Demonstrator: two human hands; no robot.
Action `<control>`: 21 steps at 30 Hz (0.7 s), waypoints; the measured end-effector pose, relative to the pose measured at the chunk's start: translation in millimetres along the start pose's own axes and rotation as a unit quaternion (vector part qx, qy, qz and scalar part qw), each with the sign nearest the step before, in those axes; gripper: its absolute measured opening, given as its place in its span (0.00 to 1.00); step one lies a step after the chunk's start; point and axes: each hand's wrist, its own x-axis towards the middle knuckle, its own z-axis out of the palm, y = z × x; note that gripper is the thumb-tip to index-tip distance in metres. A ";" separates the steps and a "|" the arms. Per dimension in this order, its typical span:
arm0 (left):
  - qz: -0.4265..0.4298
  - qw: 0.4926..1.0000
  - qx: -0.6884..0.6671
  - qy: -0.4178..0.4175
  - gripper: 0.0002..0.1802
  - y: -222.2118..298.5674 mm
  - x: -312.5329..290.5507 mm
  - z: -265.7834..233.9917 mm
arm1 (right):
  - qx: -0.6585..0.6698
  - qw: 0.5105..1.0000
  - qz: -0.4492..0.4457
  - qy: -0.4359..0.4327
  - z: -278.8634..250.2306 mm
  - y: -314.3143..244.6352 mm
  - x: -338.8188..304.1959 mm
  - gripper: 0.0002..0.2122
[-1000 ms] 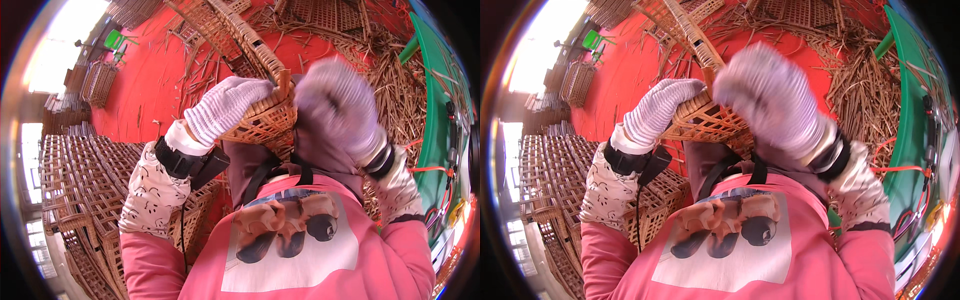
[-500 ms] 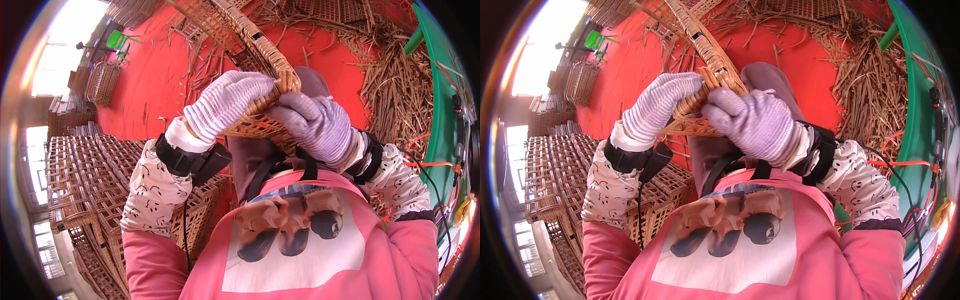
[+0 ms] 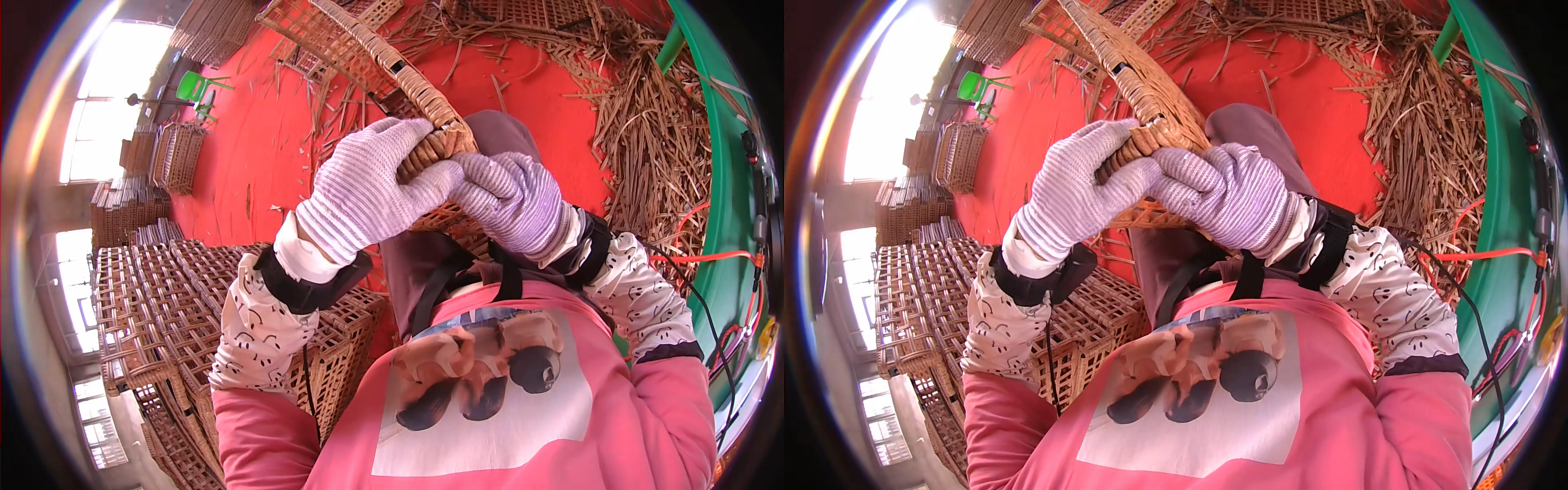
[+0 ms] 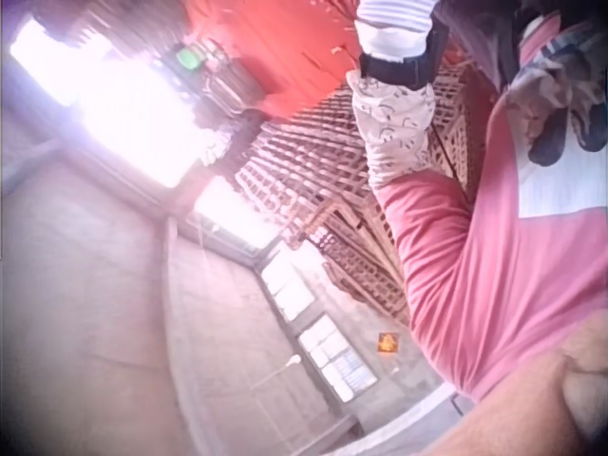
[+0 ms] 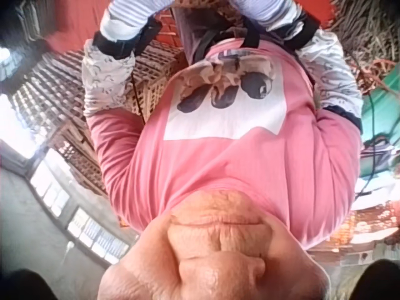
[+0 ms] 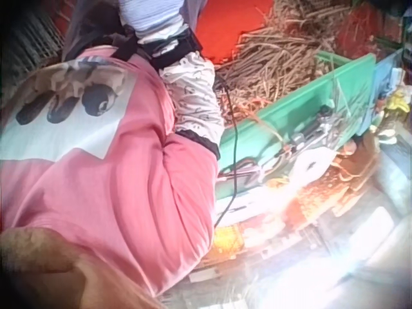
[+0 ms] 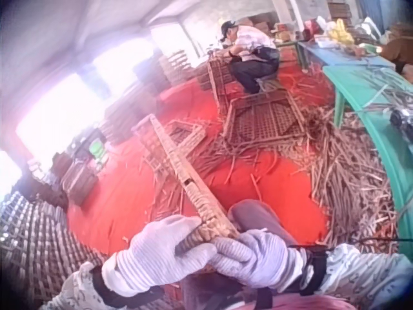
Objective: The recorder uses a pneumatic staple gun and pliers to assemble and trim woven bamboo frames in a furniture manufacturing workshop.
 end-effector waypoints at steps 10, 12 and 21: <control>0.046 0.996 0.021 0.073 0.09 3.4 10.0 1.9 | 0.032 0.999 0.020 -0.004 7.9 0.0 -3.7 0.20; 0.015 0.996 -0.057 0.068 0.06 -0.7 13.4 2.1 | 0.038 0.999 0.028 -0.007 11.6 -0.7 -4.4 0.20; -0.186 0.927 -0.321 0.059 0.06 1.2 28.0 5.1 | 0.092 0.988 0.070 0.102 -47.1 14.1 -0.3 0.14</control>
